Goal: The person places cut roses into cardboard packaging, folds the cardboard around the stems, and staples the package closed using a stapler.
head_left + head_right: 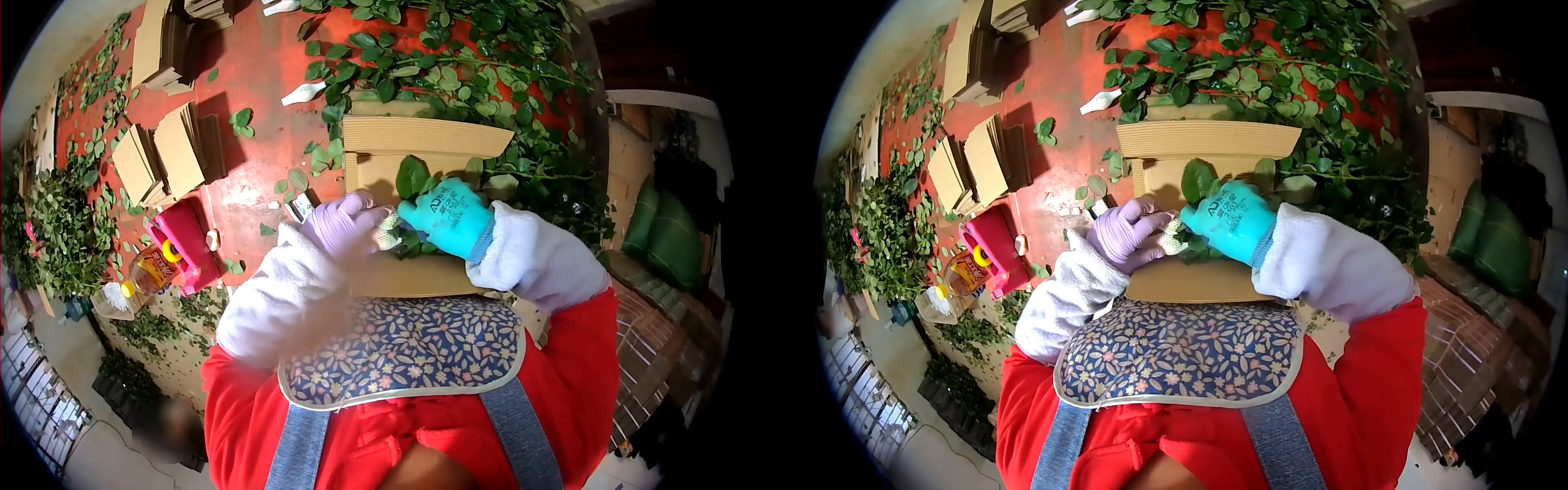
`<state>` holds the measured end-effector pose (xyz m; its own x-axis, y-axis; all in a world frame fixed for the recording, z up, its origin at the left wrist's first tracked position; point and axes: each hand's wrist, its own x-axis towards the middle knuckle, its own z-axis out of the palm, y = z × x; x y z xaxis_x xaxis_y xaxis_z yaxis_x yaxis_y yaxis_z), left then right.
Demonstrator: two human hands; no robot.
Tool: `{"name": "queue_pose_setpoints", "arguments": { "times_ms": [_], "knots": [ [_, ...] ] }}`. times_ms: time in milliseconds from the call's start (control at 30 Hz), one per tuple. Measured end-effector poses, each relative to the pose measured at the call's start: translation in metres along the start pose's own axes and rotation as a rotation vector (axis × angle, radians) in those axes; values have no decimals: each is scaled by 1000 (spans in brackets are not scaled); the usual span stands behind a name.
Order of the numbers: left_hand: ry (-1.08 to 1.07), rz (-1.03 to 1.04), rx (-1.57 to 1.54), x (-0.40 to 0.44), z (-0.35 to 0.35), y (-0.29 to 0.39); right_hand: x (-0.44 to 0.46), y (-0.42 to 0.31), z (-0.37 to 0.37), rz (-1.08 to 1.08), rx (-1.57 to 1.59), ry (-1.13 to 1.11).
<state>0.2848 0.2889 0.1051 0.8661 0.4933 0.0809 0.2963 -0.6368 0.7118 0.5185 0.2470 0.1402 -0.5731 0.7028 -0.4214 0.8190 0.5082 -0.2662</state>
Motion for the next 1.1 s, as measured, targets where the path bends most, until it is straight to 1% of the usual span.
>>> {"name": "queue_pose_setpoints", "arguments": {
  "times_ms": [33,100,133,167,267,300,367,400,433,500,533,567,633,667,700,733,767,800,833,867,933,967,1100],
  "knots": [
    [-1,5,-1,1,-1,1,0,-1,-2,5,0,1],
    [-38,-12,-37,3,-3,2,2,-6,-9,42,42,-130],
    [-51,4,-64,3,-2,0,3,-7,-10,46,20,-136],
    [-44,27,-24,5,-3,1,3,-7,-1,71,-17,-141],
    [-163,-15,122,11,-8,13,1,-8,10,95,-23,-38],
    [-199,-53,167,9,-3,11,0,-7,15,70,-1,24],
    [-174,-27,211,13,-2,13,2,-10,20,97,-35,14],
    [-184,9,281,15,-3,15,0,-11,19,101,-63,9],
    [-180,-27,282,19,-6,20,-1,-11,13,102,-73,14],
    [-169,-57,264,27,-13,26,-2,-8,-3,124,113,-42],
    [-163,-35,318,26,-12,26,-4,-1,7,134,246,25],
    [-179,-41,341,25,-12,26,-11,3,-35,1,35,-47],
    [-211,-51,388,23,-11,26,-9,24,-91,20,74,98],
    [-228,-57,423,13,-2,18,-2,36,-116,129,468,228],
    [-244,-55,462,4,6,11,18,63,-119,198,644,320],
    [-202,-4,587,-4,14,8,38,90,-121,252,821,429],
    [-451,-203,463,24,-16,40,61,124,-105,203,399,459],
    [-335,-125,428,20,-9,33,83,158,-89,189,-32,521],
    [-191,57,536,3,4,13,107,186,-63,185,-258,461],
    [-253,46,534,0,6,7,126,206,-37,224,-358,394],
    [-183,75,406,17,-7,19,144,224,-5,289,-392,245],
    [-156,77,444,13,-7,21,144,223,1,300,-394,200],
    [-121,82,335,14,-6,22,121,221,8,271,-395,143]
  ]
}}
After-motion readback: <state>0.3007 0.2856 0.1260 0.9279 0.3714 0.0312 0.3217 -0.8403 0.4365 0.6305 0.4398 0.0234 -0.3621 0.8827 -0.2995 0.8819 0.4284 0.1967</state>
